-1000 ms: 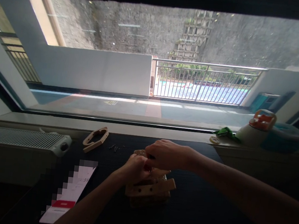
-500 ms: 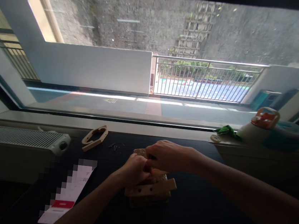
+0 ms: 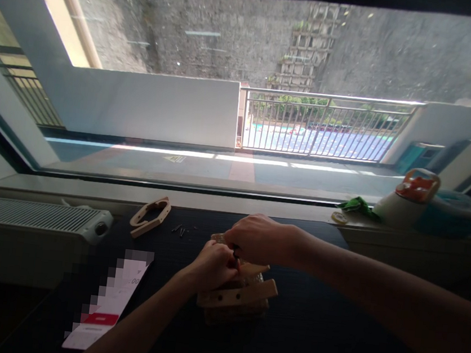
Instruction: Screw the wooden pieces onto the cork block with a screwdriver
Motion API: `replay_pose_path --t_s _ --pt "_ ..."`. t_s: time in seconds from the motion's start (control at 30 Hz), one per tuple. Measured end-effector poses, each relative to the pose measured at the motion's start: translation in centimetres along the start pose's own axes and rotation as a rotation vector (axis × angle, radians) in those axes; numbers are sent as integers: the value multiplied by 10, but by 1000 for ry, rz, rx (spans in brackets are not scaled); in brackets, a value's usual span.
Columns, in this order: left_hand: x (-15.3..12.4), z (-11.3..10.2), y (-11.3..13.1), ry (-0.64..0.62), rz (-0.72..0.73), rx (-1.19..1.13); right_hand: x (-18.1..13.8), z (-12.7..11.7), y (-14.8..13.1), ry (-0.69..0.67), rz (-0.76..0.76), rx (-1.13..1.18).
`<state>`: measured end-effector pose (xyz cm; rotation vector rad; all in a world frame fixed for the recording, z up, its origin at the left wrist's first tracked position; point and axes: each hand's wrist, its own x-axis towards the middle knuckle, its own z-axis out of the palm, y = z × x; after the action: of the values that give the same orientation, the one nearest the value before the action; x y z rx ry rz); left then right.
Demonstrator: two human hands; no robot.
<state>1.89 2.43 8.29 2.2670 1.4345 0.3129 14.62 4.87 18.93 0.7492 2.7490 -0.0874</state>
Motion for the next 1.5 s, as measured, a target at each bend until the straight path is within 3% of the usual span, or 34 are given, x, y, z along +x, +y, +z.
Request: replay_pose_path --t_s 0.23,0.6,0.93,1.13,1.5 --pt "0 0 0 40 -7 8 2 4 -3 56 63 -16" --pt "1 4 -3 3 -14 -31 -4 1 -6 -43 -20 -43" --pt "2 5 -18 -62 -31 -134 -3 1 1 -65 27 -7" --pt "0 1 -11 -86 -6 -169 -2 2 -1 -71 14 -5" --pt "1 8 -12 -25 21 -146 2 7 0 -35 23 -27"
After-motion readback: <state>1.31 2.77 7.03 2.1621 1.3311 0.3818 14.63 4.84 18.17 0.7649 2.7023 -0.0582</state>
